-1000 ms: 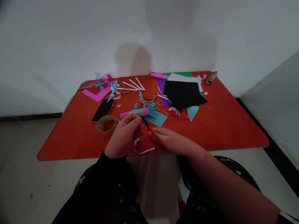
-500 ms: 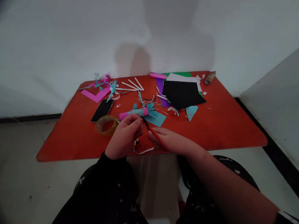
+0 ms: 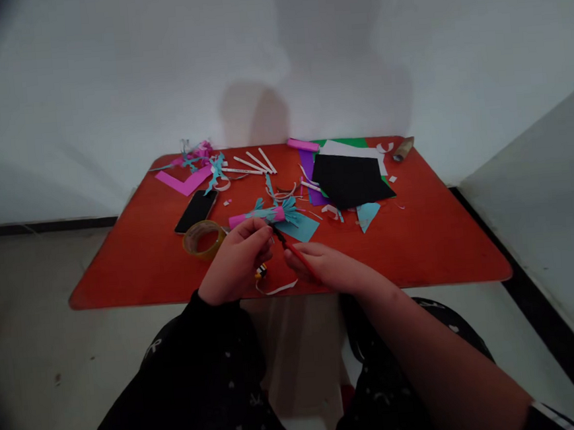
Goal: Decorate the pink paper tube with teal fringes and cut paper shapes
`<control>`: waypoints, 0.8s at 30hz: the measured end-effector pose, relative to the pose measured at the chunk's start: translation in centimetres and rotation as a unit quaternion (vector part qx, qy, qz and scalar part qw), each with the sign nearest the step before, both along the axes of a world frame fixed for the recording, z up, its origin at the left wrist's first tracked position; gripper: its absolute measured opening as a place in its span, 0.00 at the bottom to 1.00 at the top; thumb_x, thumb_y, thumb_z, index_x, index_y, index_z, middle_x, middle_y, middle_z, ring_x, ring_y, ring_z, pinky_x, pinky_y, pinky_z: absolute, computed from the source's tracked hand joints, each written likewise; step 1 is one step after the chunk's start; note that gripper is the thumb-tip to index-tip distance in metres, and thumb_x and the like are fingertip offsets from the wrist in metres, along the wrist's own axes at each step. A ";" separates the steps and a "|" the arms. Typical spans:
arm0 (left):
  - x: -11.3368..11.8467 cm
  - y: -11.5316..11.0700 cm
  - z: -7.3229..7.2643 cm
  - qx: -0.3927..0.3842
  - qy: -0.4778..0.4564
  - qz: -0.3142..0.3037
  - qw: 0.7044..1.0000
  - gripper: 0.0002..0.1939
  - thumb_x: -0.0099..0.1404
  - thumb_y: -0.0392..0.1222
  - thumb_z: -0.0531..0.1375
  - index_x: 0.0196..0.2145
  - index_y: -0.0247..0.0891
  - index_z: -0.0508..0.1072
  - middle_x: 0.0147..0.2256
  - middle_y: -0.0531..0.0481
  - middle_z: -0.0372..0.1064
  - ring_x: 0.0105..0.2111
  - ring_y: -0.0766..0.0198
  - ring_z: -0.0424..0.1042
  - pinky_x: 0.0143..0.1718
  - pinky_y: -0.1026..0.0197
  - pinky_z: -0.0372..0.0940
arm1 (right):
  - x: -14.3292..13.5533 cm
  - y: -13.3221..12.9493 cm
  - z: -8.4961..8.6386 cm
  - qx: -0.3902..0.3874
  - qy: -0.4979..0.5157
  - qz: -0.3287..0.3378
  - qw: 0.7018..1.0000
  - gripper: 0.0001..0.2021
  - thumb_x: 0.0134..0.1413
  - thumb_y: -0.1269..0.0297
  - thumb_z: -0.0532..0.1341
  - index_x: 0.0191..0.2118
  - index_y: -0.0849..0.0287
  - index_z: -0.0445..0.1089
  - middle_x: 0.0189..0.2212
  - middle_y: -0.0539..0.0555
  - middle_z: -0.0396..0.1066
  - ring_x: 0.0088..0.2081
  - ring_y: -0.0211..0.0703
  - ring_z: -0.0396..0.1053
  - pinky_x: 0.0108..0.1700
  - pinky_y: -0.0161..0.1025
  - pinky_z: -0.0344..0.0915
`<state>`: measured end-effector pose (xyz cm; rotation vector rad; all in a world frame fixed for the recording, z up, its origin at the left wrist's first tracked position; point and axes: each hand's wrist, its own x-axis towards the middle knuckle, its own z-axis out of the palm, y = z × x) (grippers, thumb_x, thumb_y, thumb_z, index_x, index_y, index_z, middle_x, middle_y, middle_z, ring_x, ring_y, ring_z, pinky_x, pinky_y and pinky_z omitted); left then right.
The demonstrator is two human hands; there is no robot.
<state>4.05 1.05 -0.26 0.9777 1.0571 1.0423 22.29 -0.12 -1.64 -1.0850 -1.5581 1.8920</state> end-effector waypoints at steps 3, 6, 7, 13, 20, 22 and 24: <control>-0.2 0.0 -0.1 0.004 0.005 -0.006 1.000 0.12 0.62 0.45 0.63 0.29 0.38 0.64 0.23 0.58 0.58 0.21 0.74 0.56 0.24 0.68 0.52 | 0.2 0.1 -0.1 0.007 -0.003 -0.007 1.000 0.28 0.57 0.33 0.59 0.29 0.56 0.57 0.23 0.44 0.50 0.24 0.33 0.46 0.23 0.35 0.43; -0.3 0.1 -0.3 0.008 0.012 -0.010 1.000 0.13 0.63 0.46 0.64 0.29 0.38 0.64 0.24 0.58 0.59 0.22 0.73 0.57 0.24 0.68 0.52 | 0.4 0.2 -0.3 -0.003 -0.007 -0.007 1.000 0.27 0.58 0.34 0.59 0.30 0.56 0.59 0.24 0.44 0.50 0.24 0.33 0.46 0.23 0.34 0.44; -0.4 0.1 -0.3 0.009 0.015 -0.012 1.000 0.13 0.63 0.46 0.64 0.29 0.38 0.64 0.24 0.58 0.59 0.22 0.73 0.57 0.24 0.68 0.53 | 0.5 0.2 -0.4 -0.007 -0.009 -0.006 1.000 0.27 0.58 0.35 0.60 0.30 0.56 0.59 0.24 0.44 0.50 0.24 0.33 0.46 0.24 0.34 0.44; -0.5 0.0 -0.2 0.014 0.041 -0.025 0.999 0.13 0.63 0.47 0.64 0.30 0.39 0.65 0.25 0.58 0.58 0.22 0.73 0.57 0.25 0.67 0.53 | 1.2 0.7 -1.0 -0.018 -0.002 0.004 1.000 0.26 0.57 0.37 0.63 0.29 0.56 0.58 0.26 0.45 0.50 0.26 0.34 0.46 0.25 0.33 0.47; -0.9 0.1 0.3 0.040 0.099 -0.051 0.993 0.13 0.63 0.48 0.64 0.30 0.39 0.66 0.25 0.58 0.59 0.24 0.71 0.58 0.26 0.66 0.54 | 2.4 1.0 -0.9 -0.052 -0.022 0.024 0.998 0.23 0.59 0.43 0.63 0.28 0.56 0.57 0.24 0.44 0.49 0.25 0.33 0.43 0.24 0.33 0.42; -1.0 0.1 0.4 0.046 0.111 -0.051 0.991 0.12 0.62 0.47 0.64 0.29 0.39 0.66 0.25 0.58 0.59 0.24 0.70 0.58 0.26 0.66 0.54 | 2.7 1.0 -0.6 -0.047 -0.031 0.031 0.998 0.23 0.59 0.44 0.64 0.27 0.57 0.57 0.23 0.43 0.49 0.24 0.32 0.43 0.24 0.33 0.41; -1.0 0.1 0.5 0.050 0.125 -0.053 0.990 0.12 0.62 0.47 0.64 0.29 0.38 0.67 0.25 0.57 0.60 0.24 0.70 0.58 0.26 0.66 0.55 | 2.9 1.2 -0.4 -0.043 -0.033 0.027 0.998 0.24 0.58 0.43 0.65 0.27 0.57 0.59 0.22 0.43 0.51 0.23 0.31 0.45 0.24 0.33 0.42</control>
